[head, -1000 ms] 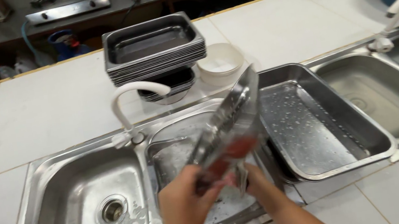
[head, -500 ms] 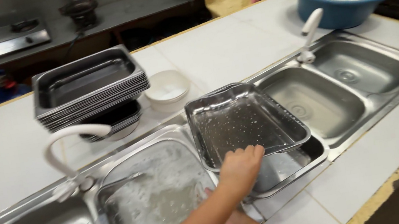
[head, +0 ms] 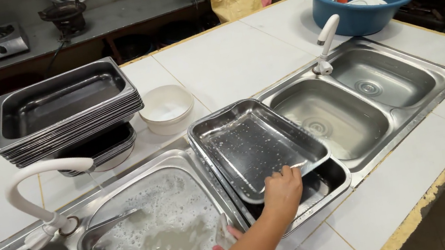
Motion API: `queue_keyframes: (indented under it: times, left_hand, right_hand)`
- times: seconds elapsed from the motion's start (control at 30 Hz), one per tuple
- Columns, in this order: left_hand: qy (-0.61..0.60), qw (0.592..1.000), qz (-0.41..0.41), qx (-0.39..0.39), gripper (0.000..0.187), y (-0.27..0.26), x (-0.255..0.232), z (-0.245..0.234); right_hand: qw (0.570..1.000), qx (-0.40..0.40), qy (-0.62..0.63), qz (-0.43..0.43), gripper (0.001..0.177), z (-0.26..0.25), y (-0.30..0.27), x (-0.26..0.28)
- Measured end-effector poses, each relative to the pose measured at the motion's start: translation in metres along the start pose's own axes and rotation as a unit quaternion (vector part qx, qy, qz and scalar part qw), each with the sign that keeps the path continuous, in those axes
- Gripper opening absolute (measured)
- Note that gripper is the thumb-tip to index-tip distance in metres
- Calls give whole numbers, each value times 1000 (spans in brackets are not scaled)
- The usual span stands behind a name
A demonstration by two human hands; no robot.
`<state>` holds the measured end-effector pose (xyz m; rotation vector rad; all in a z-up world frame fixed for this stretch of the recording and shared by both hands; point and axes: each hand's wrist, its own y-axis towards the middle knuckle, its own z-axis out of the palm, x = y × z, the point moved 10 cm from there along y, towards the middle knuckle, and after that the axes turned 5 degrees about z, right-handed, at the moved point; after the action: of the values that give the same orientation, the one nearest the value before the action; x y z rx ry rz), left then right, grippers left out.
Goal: The person washes multiple stainless steel trays in a double-basin sink using a sponge and running water. Each tray is scrubbed, rinsed, and placed into a stack on the countertop. The process is repeated for several trays.
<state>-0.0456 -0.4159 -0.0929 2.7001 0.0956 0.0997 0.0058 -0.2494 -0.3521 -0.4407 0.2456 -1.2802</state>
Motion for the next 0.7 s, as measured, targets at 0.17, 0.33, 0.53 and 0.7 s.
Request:
queue_keyframes:
  times: [0.17, 0.33, 0.53, 0.7]
  left_hand:
    - [-128, 992, 11, 9, 26, -20, 27, 0]
    - [-200, 969, -48, -136, 22, -72, 83, -59]
    - [-101, 926, -305, -199, 20, -251, 213, -78]
    - [196, 864, -461, -50, 68, -388, 256, -83]
  right_hand:
    - [989, -86, -109, -42, 76, 20, -14, 0]
    - [974, -92, -108, -176, 40, 5, 27, 23]
    - [951, -170, -156, -207, 33, 8, 48, 24]
    - [931, -230, -191, -211, 41, 34, 62, 8]
